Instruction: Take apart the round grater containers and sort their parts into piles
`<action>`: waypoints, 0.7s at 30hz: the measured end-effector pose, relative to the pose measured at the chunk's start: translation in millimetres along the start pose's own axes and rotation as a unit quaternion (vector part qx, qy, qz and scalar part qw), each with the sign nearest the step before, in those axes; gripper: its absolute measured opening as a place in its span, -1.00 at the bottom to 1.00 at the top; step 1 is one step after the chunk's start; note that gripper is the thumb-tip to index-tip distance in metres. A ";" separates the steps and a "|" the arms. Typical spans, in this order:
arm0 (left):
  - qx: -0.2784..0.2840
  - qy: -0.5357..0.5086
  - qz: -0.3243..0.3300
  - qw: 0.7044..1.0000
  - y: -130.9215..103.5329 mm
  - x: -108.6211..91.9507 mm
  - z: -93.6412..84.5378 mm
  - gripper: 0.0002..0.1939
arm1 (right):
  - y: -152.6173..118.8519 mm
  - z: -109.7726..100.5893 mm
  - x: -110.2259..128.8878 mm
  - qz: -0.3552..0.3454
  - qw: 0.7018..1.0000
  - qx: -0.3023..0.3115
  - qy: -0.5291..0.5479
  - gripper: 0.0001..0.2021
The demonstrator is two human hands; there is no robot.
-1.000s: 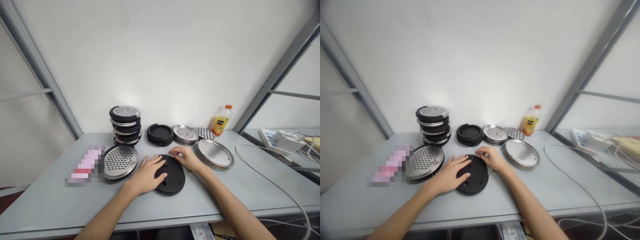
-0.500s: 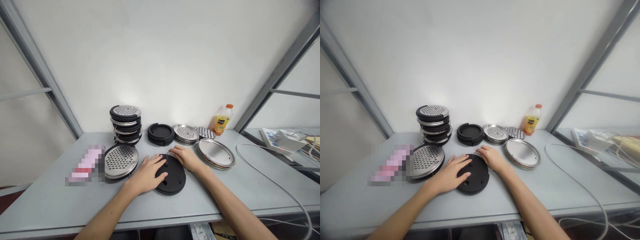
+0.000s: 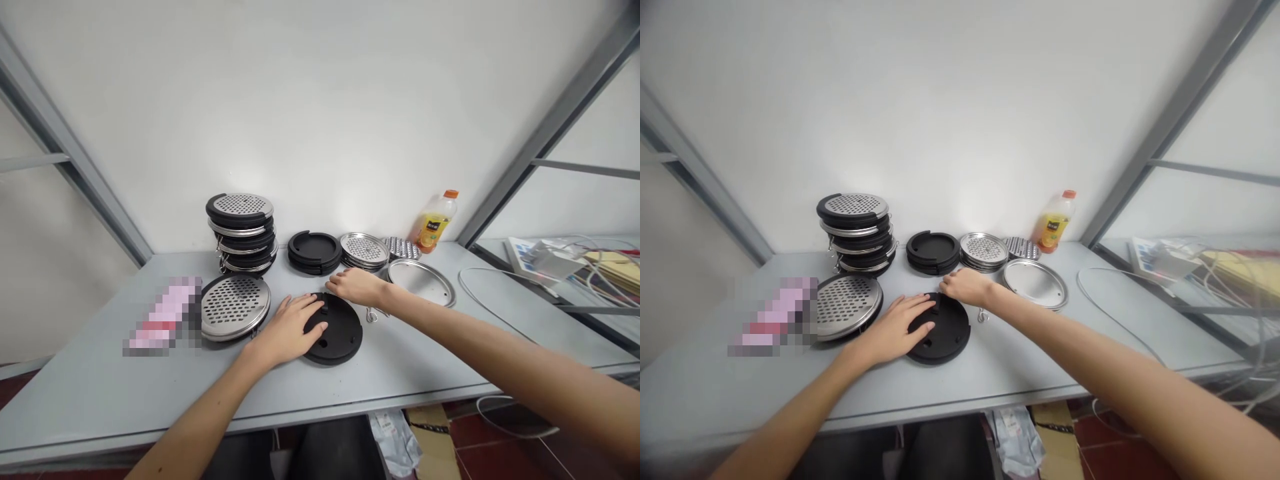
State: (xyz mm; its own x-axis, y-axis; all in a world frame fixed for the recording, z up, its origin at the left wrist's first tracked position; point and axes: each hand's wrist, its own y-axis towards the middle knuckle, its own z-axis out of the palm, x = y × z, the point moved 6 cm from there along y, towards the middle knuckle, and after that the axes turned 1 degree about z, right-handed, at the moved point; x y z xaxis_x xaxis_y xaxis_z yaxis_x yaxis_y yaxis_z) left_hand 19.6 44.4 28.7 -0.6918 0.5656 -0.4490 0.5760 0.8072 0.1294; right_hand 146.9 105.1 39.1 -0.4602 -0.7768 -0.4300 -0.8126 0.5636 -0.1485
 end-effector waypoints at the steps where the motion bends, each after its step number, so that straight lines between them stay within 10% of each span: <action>1: -0.003 0.000 -0.004 1.000 -0.1 -0.1 -0.9 -0.52 | 1.6 -0.3 3.4 -0.013 1.000 0.002 -0.011 -0.77; 13: -0.050 -0.031 -0.048 0.997 -1.7 8.4 3.8 -0.18 | 2.1 -6.6 5.0 0.045 0.999 -0.010 -0.029 -0.75; 21: -0.136 -0.057 -0.120 0.982 12.6 23.4 -1.5 -0.50 | 7.7 -12.0 7.8 0.074 0.997 0.002 -0.030 -0.73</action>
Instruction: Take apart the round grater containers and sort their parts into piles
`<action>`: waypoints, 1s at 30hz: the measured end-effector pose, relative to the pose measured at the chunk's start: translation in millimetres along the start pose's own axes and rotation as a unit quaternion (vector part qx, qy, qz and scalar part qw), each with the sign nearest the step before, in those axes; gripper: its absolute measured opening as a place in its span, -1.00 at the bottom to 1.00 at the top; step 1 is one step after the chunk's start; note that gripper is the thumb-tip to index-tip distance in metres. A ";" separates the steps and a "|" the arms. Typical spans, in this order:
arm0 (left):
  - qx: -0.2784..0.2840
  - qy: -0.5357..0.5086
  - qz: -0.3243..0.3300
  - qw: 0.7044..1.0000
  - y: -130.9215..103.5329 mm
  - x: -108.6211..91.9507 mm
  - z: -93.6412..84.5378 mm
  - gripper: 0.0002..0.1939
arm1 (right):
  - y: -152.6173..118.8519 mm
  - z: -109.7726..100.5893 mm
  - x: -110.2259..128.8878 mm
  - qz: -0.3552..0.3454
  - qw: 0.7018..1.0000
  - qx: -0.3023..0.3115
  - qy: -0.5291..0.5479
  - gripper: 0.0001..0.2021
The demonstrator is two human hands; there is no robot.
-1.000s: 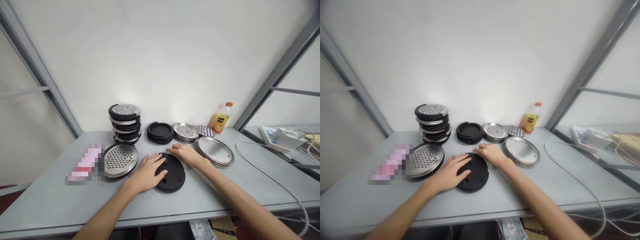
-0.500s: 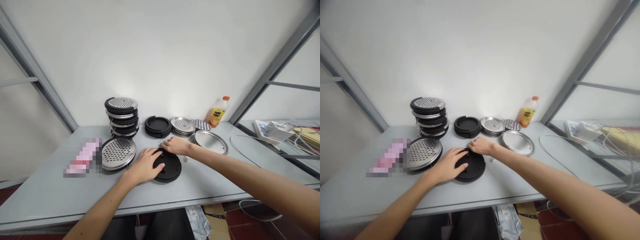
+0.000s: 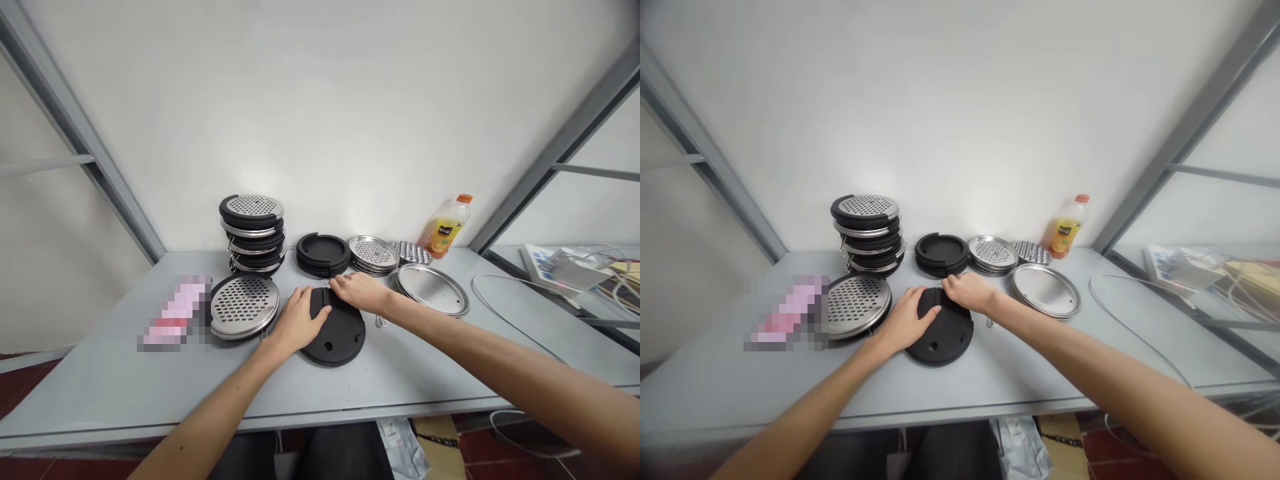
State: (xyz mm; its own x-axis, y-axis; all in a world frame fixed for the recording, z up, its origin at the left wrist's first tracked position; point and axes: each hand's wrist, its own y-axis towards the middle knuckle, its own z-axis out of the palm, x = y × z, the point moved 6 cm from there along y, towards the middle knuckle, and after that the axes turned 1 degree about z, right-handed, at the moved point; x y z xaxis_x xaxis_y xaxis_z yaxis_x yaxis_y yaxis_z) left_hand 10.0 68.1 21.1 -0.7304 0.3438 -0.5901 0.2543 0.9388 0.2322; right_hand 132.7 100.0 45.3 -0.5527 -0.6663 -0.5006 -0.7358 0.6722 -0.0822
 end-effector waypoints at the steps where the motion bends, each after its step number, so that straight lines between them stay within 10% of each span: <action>1: 0.004 -0.004 0.004 1.000 -0.8 0.3 0.0 -0.51 | 0.4 0.8 0.1 -0.003 1.000 0.004 -0.001 -0.72; 30: -0.029 -0.021 0.064 0.997 -14.3 -11.9 -4.2 -0.53 | -10.4 -16.7 -3.4 0.023 0.997 0.048 0.053 -0.75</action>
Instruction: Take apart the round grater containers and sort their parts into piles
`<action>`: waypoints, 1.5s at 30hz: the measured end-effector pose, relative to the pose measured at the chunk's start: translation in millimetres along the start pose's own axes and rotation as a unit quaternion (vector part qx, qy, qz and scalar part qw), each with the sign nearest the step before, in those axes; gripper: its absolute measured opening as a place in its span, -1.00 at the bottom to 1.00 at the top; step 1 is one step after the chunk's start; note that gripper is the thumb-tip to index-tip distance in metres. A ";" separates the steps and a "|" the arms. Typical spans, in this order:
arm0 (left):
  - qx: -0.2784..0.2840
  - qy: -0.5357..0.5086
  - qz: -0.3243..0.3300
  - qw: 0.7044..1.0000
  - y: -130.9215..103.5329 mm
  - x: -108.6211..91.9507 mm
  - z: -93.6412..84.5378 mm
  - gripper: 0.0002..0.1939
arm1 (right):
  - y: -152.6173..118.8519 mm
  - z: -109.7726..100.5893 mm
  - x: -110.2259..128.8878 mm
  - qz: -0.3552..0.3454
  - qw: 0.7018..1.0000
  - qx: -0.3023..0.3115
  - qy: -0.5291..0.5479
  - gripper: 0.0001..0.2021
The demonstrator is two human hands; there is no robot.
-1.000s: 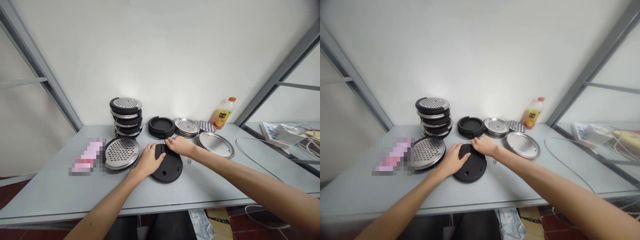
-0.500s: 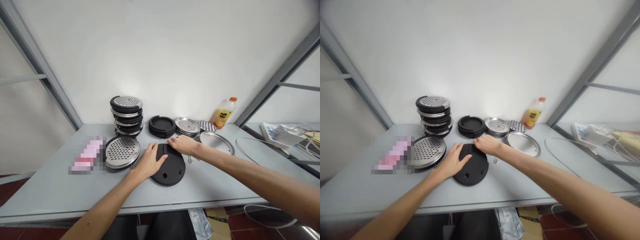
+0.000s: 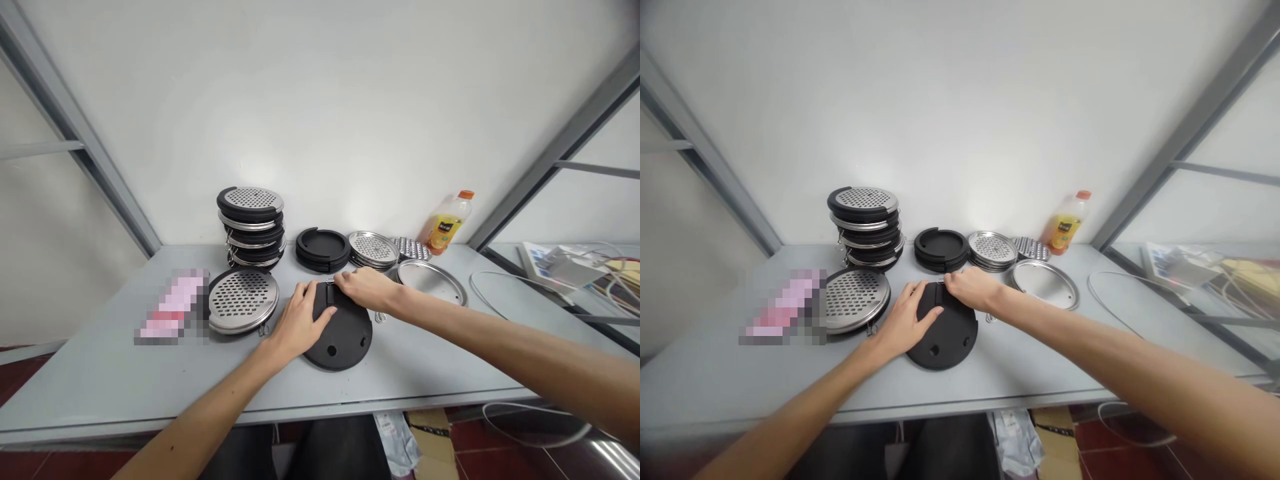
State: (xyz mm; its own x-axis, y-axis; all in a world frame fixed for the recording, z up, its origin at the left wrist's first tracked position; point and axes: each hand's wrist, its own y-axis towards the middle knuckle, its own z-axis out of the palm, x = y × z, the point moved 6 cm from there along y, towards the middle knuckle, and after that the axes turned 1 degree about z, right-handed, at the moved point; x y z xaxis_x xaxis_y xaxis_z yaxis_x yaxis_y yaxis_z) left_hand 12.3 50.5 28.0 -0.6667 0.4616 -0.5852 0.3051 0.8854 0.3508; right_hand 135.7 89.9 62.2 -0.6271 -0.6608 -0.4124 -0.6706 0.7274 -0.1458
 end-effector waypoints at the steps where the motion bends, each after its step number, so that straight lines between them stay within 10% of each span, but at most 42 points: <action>1: -0.003 0.000 0.002 1.000 -0.2 -1.0 0.0 -0.55 | -0.1 -0.1 0.7 0.002 1.000 0.000 -0.003 -0.75; 17: -0.043 -0.012 -0.029 0.999 -0.5 -0.3 -5.1 -0.56 | -2.9 -11.4 -6.2 0.021 0.992 -0.033 0.122 -0.79; 23: -0.068 0.006 -0.058 0.996 3.2 8.5 -8.6 -0.52 | -3.8 4.5 -23.7 0.173 0.939 -0.146 0.258 -0.66; 30: -0.095 0.031 -0.090 0.991 2.9 15.8 -3.9 -0.42 | 7.0 7.8 1.2 0.315 0.901 -0.121 0.272 -0.64; 45: -0.071 0.045 -0.089 0.992 1.9 18.9 -4.0 -0.48 | 11.2 29.0 23.2 0.249 0.847 -0.158 0.442 -0.65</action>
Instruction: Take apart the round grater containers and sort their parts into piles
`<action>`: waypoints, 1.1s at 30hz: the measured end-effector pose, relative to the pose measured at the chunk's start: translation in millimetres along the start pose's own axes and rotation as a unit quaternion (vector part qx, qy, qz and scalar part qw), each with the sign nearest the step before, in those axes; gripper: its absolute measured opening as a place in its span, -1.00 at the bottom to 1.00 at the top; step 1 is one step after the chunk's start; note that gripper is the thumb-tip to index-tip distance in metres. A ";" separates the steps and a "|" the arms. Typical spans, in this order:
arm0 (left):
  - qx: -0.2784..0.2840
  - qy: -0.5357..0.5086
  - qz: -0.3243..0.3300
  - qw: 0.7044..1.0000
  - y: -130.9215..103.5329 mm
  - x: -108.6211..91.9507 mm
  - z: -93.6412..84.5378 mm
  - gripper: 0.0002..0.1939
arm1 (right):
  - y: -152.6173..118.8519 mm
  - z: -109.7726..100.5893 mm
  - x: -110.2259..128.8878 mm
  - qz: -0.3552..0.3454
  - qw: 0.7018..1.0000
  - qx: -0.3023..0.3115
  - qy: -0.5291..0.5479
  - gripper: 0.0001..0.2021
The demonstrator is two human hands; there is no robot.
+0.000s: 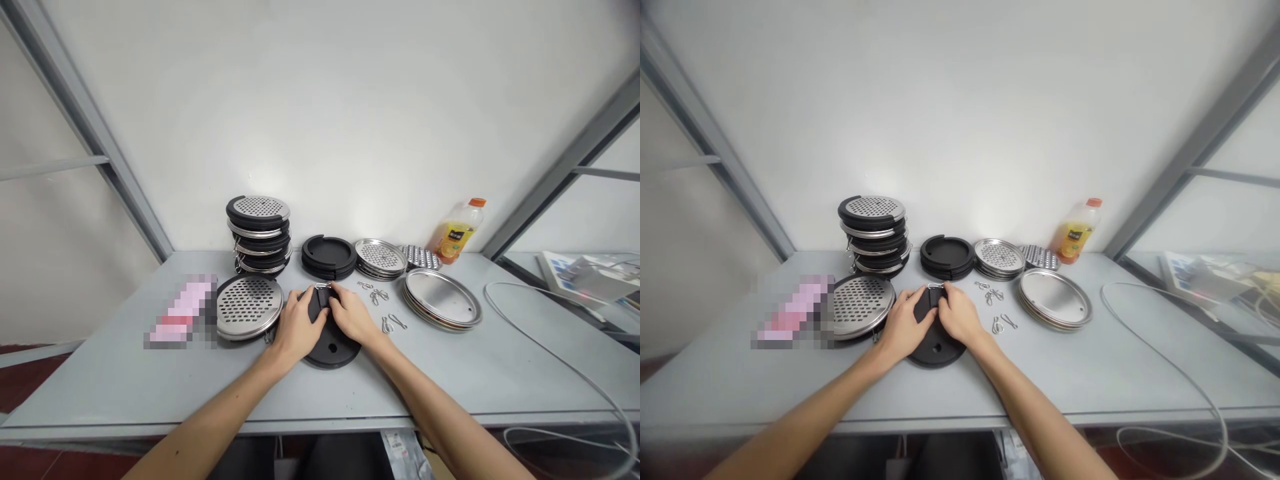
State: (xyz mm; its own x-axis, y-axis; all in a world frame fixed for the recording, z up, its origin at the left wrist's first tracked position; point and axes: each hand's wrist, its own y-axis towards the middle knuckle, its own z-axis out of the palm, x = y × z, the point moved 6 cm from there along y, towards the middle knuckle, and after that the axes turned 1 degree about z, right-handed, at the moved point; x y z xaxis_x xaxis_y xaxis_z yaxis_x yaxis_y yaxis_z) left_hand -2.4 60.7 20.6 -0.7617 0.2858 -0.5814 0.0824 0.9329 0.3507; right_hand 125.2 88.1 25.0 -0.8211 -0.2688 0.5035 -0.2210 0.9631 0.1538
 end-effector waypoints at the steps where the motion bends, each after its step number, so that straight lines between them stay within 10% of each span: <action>1: -0.008 -0.006 0.003 1.000 -0.3 -0.7 -1.4 -0.48 | -0.4 -0.1 0.3 -0.004 1.000 -0.005 0.003 -0.64; 33: 0.054 0.072 0.045 0.995 6.3 -8.5 8.7 -0.37 | 1.4 1.6 -3.5 0.015 0.999 -0.052 0.001 -0.68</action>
State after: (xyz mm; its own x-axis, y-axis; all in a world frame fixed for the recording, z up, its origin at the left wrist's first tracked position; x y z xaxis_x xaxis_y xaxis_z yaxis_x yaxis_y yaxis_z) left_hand 10.2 66.0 21.3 -0.8314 0.3414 -0.4384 0.2162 0.9256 0.3107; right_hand 126.9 90.5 22.1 -0.8254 -0.2405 0.5108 -0.1414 0.9639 0.2255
